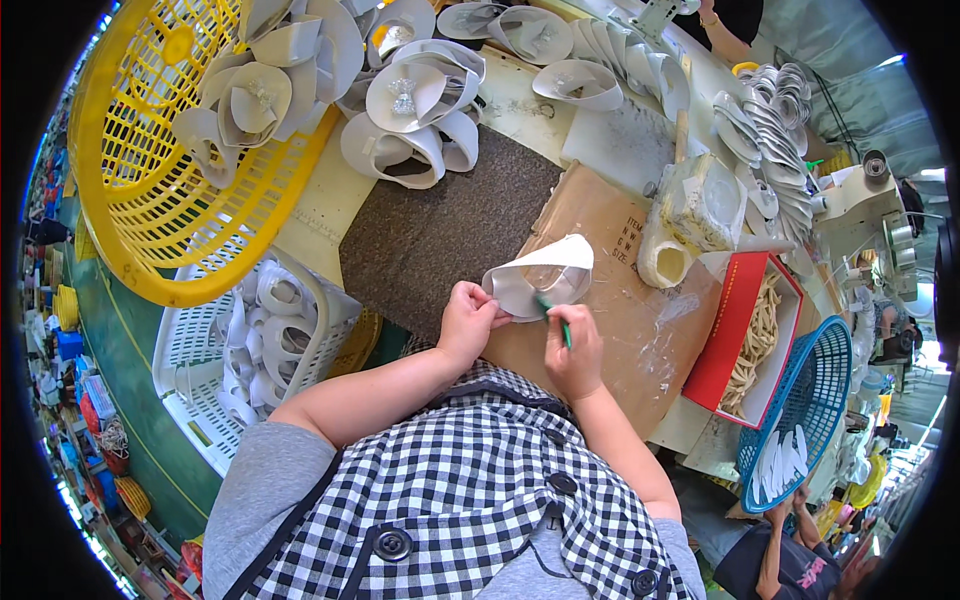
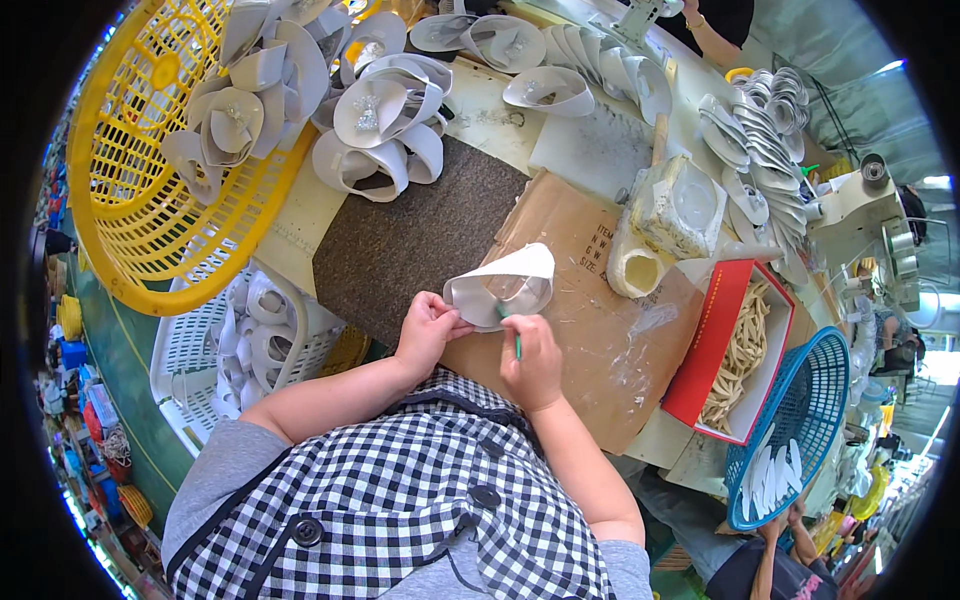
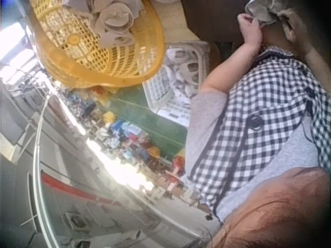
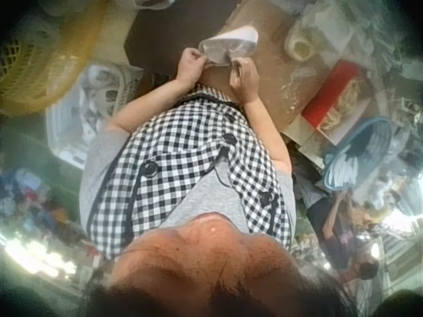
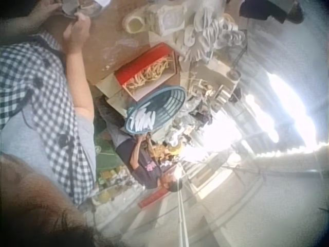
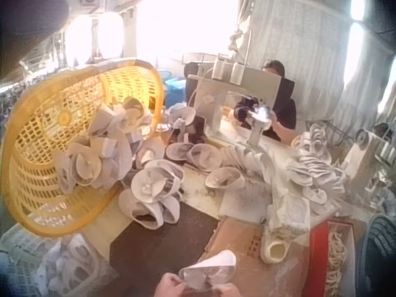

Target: The person applies adhesive to shoe uppers, dipping a small brush into a container of glue and brushing it along the edges of the shoe components by hand.

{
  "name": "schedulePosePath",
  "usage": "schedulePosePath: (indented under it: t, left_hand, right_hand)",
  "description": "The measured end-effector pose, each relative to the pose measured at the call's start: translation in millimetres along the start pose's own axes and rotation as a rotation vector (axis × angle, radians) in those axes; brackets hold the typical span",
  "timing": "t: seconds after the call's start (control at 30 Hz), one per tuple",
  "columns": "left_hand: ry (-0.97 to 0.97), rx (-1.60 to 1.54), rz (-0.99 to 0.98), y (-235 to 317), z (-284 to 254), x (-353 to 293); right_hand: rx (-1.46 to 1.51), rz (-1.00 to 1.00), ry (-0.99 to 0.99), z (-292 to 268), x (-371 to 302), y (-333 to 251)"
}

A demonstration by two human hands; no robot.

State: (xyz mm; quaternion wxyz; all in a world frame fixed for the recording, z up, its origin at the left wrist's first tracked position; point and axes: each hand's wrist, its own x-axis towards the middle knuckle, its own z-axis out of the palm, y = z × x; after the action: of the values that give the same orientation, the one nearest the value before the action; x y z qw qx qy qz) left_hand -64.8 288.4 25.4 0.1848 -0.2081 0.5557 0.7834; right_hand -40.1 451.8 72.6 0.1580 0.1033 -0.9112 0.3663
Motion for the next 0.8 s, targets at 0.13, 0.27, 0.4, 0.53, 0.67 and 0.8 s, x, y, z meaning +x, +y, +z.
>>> schedulePosePath:
  t: [0.13, 0.27, 0.4, 0.53, 0.67, 0.8]
  left_hand:
    - [-0.016, -0.038, -0.039, 3, 1, 1]
    - [-0.012, -0.143, -0.081, 8, 4, -1]
    - [-0.068, -0.009, -0.232, 44, 8, -23]
    - [-0.464, -0.050, -0.283, 82, 34, -38]
    - [-0.342, -0.785, -0.452, 94, 78, 2]
    - [-0.204, -0.993, -0.409, 76, 82, 34]
  right_hand:
    - [0.185, -0.067, 0.086, 2, 19, -5]
    - [0.169, -0.317, -0.271, -14, 25, 14]
    - [0.279, -0.010, -0.077, -55, 3, 23]
    - [0.125, 0.246, 0.475, -94, 6, 47]
    - [0.079, 0.366, 0.574, -113, 31, 66]
    - [-0.111, 0.409, 0.557, -108, 46, 76]
